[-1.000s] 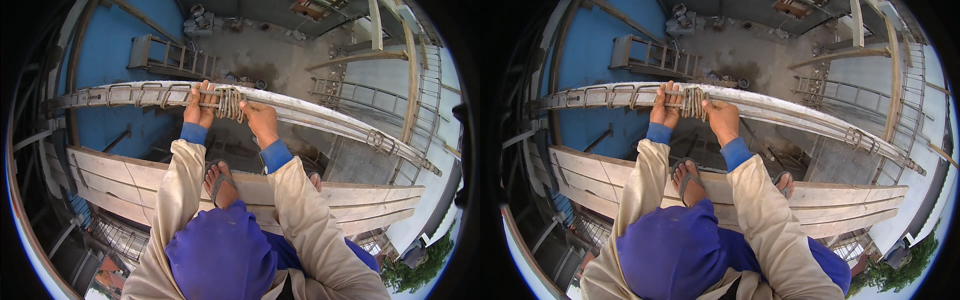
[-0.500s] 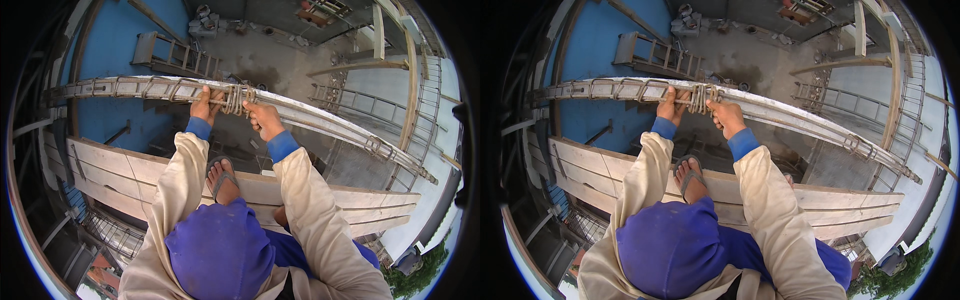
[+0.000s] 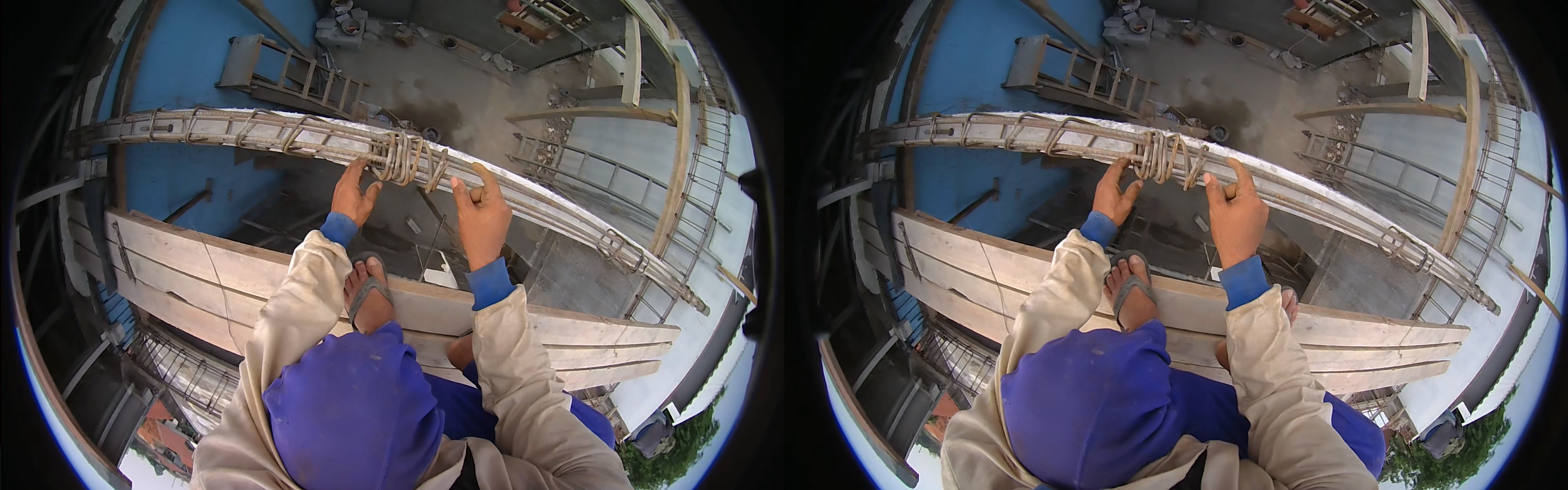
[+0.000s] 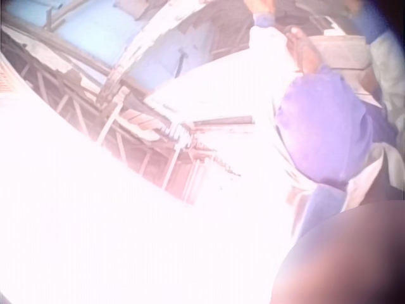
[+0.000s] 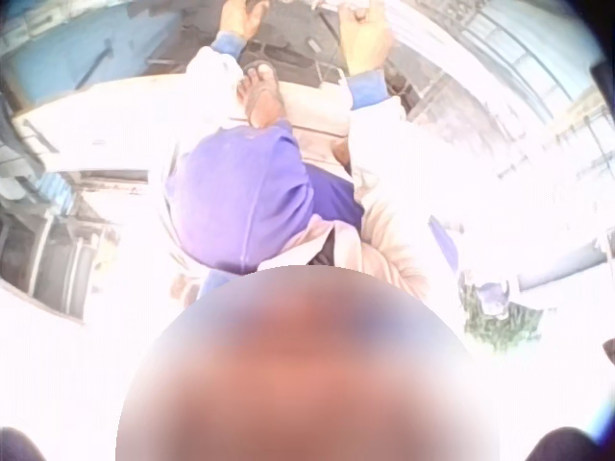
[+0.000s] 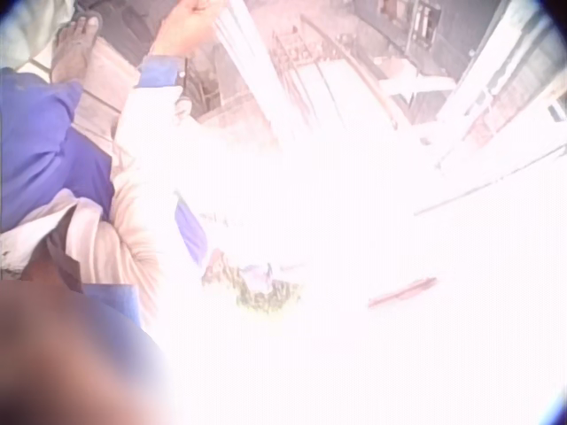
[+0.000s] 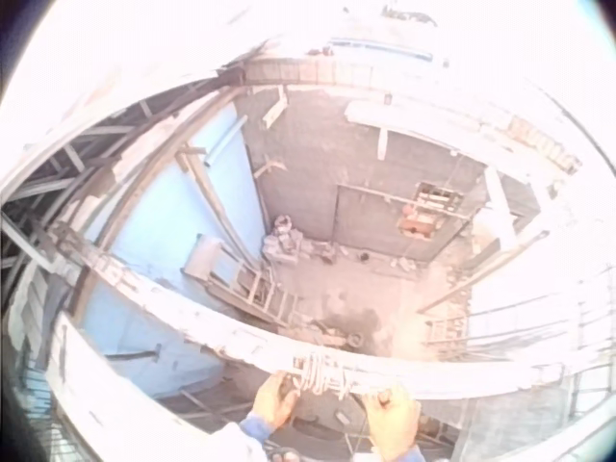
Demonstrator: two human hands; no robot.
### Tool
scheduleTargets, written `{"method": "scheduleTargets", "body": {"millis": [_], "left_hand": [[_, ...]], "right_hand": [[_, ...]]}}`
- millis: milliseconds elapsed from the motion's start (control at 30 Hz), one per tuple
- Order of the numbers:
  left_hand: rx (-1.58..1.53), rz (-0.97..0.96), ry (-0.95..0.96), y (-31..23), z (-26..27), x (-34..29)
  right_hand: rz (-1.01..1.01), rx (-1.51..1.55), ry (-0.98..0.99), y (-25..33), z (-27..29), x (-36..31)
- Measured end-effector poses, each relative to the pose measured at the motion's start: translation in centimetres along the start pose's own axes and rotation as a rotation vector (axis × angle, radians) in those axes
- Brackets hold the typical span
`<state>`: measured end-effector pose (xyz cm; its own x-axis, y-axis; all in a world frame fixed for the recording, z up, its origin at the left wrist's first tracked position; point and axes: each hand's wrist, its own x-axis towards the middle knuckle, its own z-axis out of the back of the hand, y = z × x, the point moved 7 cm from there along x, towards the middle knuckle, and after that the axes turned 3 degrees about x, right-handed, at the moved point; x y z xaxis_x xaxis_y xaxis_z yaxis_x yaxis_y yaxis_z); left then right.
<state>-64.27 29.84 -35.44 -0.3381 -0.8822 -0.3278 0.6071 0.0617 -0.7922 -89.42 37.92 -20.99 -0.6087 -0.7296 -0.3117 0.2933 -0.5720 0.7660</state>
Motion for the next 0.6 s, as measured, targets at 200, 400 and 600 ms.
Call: {"method": "scheduleTargets", "body": {"millis": [200, 400, 600], "left_hand": [[0.002, -0.202, -0.026, -2.6, -0.8, 2.9], [-0.130, -0.074, 0.142, -2.9, -1.7, 3.0], [-0.122, -0.127, 0.125, -3.7, -1.1, 2.9]], "right_hand": [[0.673, -0.553, 0.123, 4.3, -2.7, 2.0], [0.611, -0.724, 0.456, 1.0, -6.3, 5.3], [0.627, -0.958, 0.347, -8.2, 7.4, 6.9]]}}
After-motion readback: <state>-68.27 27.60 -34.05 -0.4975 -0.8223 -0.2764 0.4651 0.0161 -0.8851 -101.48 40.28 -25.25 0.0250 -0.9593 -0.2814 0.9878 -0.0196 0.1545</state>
